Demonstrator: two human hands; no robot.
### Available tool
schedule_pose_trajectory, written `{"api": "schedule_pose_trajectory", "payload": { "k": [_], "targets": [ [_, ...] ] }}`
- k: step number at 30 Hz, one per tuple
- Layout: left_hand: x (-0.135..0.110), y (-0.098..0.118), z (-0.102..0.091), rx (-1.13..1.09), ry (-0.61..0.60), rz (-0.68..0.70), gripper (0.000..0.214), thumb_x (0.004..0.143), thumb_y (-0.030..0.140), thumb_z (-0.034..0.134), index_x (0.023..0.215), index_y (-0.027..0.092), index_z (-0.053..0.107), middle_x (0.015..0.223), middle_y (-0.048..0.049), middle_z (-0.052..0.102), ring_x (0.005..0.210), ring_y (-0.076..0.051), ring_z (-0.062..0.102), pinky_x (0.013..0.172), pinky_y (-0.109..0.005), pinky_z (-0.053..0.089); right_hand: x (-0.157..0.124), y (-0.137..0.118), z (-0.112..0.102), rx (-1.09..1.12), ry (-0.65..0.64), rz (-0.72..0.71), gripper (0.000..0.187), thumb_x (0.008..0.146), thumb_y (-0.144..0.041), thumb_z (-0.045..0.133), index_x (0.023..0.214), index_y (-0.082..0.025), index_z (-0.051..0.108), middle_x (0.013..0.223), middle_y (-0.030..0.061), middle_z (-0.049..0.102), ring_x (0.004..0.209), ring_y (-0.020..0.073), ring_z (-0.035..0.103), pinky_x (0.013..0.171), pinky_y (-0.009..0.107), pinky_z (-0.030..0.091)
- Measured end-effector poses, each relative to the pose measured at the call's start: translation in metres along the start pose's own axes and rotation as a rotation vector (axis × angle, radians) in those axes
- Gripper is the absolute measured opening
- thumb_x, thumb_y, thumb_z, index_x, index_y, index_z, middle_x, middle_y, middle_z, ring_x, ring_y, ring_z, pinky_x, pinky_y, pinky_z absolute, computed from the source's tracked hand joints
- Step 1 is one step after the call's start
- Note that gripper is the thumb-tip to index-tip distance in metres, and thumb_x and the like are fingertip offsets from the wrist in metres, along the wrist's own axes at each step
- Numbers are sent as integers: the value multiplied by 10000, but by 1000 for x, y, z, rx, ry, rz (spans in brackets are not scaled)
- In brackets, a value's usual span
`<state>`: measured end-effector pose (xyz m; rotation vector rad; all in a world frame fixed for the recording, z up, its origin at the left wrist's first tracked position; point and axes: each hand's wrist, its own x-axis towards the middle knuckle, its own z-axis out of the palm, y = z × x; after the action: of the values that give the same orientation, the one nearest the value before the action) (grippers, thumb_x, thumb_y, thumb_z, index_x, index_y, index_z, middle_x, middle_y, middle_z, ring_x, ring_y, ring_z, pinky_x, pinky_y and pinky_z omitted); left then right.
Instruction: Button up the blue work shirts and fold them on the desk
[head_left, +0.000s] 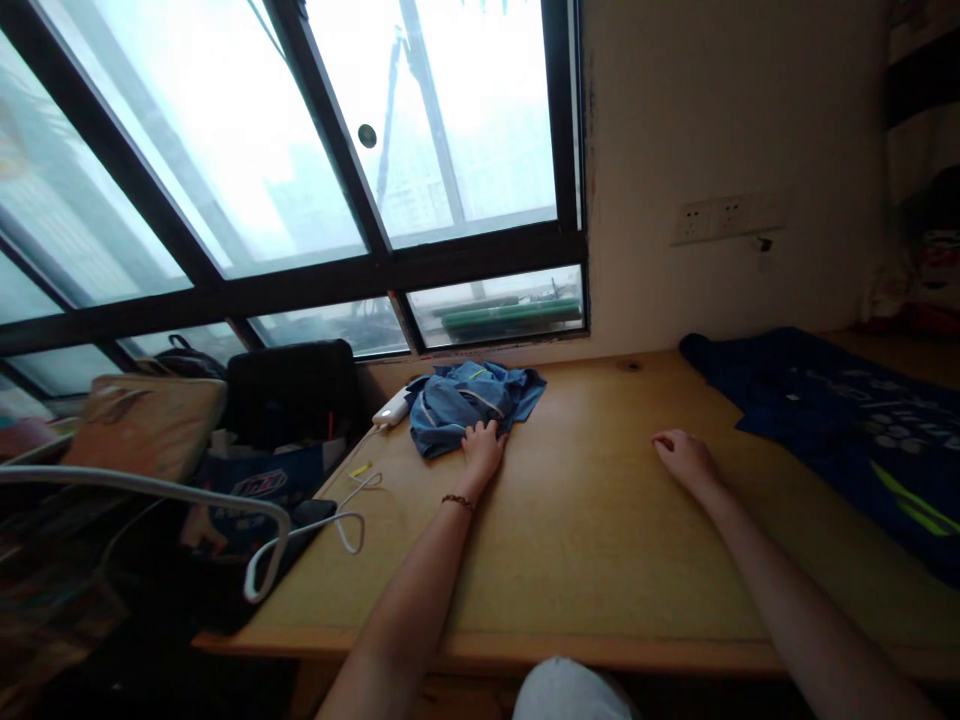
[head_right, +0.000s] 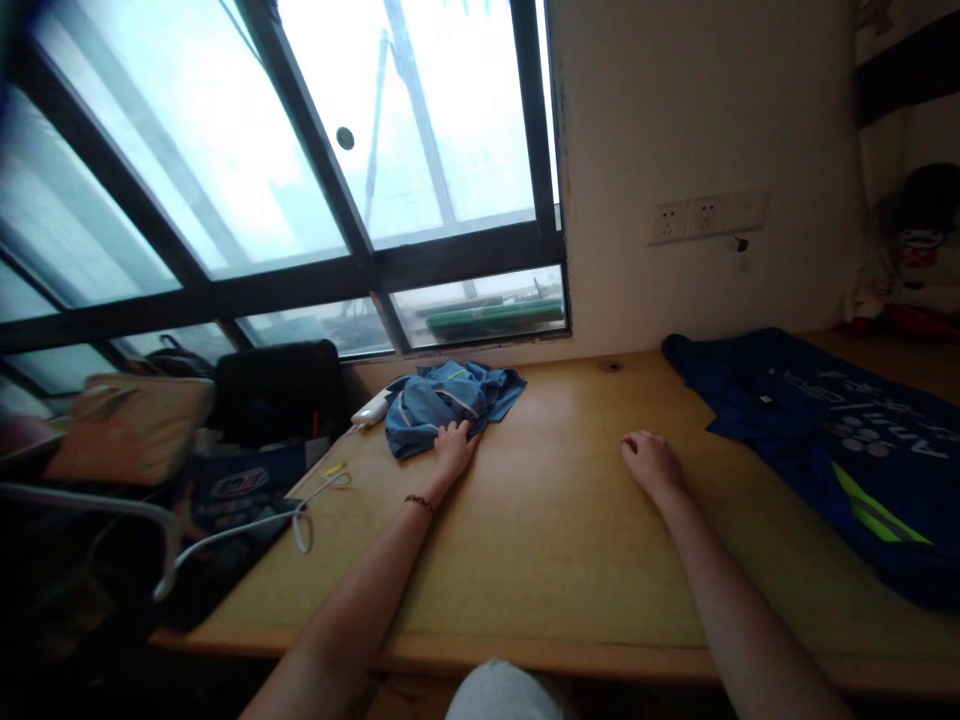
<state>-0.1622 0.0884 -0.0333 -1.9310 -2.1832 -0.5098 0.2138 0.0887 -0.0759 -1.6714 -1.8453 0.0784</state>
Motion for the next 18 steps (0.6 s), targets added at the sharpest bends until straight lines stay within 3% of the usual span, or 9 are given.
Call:
{"api": "schedule_pose_trajectory", "payload": {
  "k": [6,10,12,15,18],
  "targets": [
    [-1,9,-10,-334,1,6,259,838,342,382,852,128,526,748,-68,566,650,-154,512,617,-262,374,-2,-8,-4,69,-1,56,255,746,-264,426,821,-177,654,875,81,658,804,209,600,724,299,438],
    [-25,51,-21,-705,-109,155,278,819,379,410,800,129,531,743,-22,534,673,-119,474,623,-224,369,-7,-26,-6,195,12,12,250,740,-267,434,848,-186,644,884,63,655,813,198,602,746,306,451],
    [-51,79,-31,-884,-337,310,312,784,430,461,835,133,542,766,-6,524,686,-105,465,622,-203,370,-9,-33,-5,252,2,-87,283,727,-260,453,941,-192,624,977,63,632,906,199,577,824,326,432],
    [-93,114,-43,-1005,-870,572,392,623,452,649,854,150,555,741,31,498,661,-86,450,599,-183,367,-8,-37,2,272,-46,-266,487,665,-264,528,1143,-172,523,1165,91,535,1085,227,472,943,382,352],
    [-120,131,-47,-1061,-1303,783,438,536,402,723,852,158,545,760,46,498,688,-85,460,639,-188,383,-9,-34,8,254,-94,-336,593,613,-267,568,1181,-114,489,1228,137,476,1143,264,408,978,418,302]
  ]
}}
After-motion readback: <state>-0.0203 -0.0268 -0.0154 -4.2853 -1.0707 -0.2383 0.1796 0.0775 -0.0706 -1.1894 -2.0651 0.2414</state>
